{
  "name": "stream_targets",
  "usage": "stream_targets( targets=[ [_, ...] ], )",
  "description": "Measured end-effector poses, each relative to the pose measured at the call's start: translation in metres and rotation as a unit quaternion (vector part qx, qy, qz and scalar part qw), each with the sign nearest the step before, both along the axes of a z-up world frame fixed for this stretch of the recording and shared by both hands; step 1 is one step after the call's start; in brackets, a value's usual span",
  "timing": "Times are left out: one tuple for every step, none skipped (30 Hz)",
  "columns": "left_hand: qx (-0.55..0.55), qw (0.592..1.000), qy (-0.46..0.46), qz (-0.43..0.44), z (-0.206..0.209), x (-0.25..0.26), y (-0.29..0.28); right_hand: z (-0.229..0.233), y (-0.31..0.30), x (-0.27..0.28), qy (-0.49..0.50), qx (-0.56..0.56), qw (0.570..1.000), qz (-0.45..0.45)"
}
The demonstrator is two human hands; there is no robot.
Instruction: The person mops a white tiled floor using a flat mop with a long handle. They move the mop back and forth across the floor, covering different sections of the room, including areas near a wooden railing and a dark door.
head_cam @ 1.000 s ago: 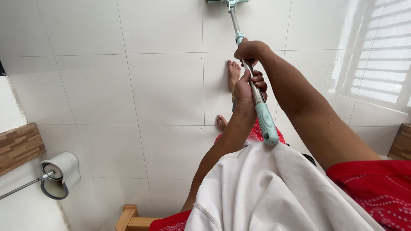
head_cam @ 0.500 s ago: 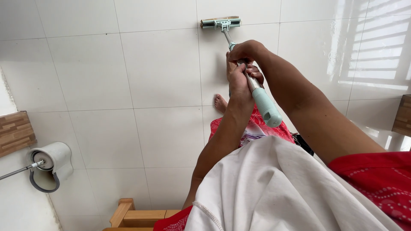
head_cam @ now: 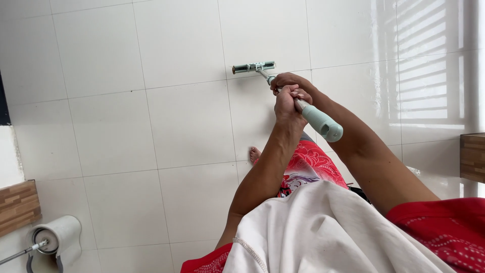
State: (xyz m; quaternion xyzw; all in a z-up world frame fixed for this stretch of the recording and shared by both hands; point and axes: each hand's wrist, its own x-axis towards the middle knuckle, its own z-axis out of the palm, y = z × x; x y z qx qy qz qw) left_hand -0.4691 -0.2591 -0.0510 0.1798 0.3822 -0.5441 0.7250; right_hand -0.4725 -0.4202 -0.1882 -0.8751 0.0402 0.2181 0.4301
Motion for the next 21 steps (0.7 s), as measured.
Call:
stream_targets(
  targets=[
    [-0.012, 1.0, -0.011, -0.002, -0.001, 0.004, -0.009, -0.032, -0.018, -0.004, -0.027, 0.004, 0.999, 0.019],
    [-0.023, 0.999, -0.023, -0.005, -0.003, 0.009, -0.019, -0.061, -0.033, 0.02, -0.054, 0.009, 0.998, 0.038],
    [-0.019, 1.0, -0.02, -0.007, 0.003, 0.017, -0.029, -0.046, -0.039, 0.033, -0.051, 0.013, 0.998, 0.036],
    [-0.039, 0.999, -0.029, -0.01, 0.008, 0.025, -0.041, -0.031, -0.048, 0.047, -0.019, 0.077, 0.993, -0.087],
    [-0.053, 0.998, -0.034, -0.01, 0.012, 0.032, -0.057, -0.02, -0.058, 0.058, 0.02, 0.143, 0.968, -0.205],
    [-0.043, 0.999, -0.027, -0.009, 0.013, 0.038, -0.075, -0.006, -0.069, 0.066, 0.029, 0.15, 0.967, -0.205],
    [-0.034, 0.999, -0.001, -0.001, 0.013, 0.047, -0.094, 0.007, -0.082, 0.077, 0.086, 0.234, 0.893, -0.374],
    [-0.024, 0.999, 0.024, 0.008, 0.013, 0.056, -0.114, 0.019, -0.095, 0.089, 0.142, 0.304, 0.781, -0.527],
    [-0.011, 0.999, 0.031, 0.009, 0.001, 0.064, -0.135, 0.025, -0.112, 0.098, 0.153, 0.311, 0.776, -0.527],
    [-0.024, 1.0, 0.012, 0.015, -0.011, 0.072, -0.157, 0.03, -0.131, 0.107, 0.162, 0.287, 0.772, -0.544],
    [-0.038, 0.999, -0.006, 0.018, -0.024, 0.079, -0.18, 0.036, -0.153, 0.116, 0.17, 0.261, 0.766, -0.562],
    [-0.027, 1.0, 0.001, 0.016, -0.035, 0.085, -0.195, 0.037, -0.164, 0.12, 0.181, 0.266, 0.761, -0.564],
    [-0.037, 0.999, 0.002, 0.014, -0.043, 0.093, -0.215, 0.044, -0.182, 0.128, 0.183, 0.252, 0.76, -0.57],
    [-0.048, 0.999, 0.004, 0.013, -0.051, 0.101, -0.234, 0.051, -0.199, 0.137, 0.185, 0.237, 0.759, -0.577],
    [-0.044, 0.999, 0.007, 0.013, -0.07, 0.108, -0.253, 0.041, -0.218, 0.145, 0.19, 0.238, 0.758, -0.577],
    [-0.059, 0.998, 0.011, 0.007, -0.088, 0.115, -0.27, 0.032, -0.236, 0.153, 0.188, 0.243, 0.75, -0.585],
    [-0.074, 0.997, 0.014, 0.002, -0.108, 0.123, -0.285, 0.022, -0.252, 0.163, 0.184, 0.249, 0.744, -0.592],
    [-0.071, 0.997, 0.015, 0.003, -0.117, 0.13, -0.297, 0.015, -0.267, 0.172, 0.187, 0.25, 0.744, -0.591],
    [-0.072, 0.997, 0.024, 0.006, -0.126, 0.133, -0.305, 0.008, -0.278, 0.179, 0.211, 0.235, 0.747, -0.585],
    [-0.073, 0.997, 0.032, 0.01, -0.135, 0.135, -0.312, 0.0, -0.288, 0.185, 0.235, 0.22, 0.749, -0.579],
    [-0.071, 0.997, 0.036, 0.01, -0.121, 0.138, -0.32, -0.01, -0.298, 0.195, 0.238, 0.219, 0.748, -0.579]
  ],
)
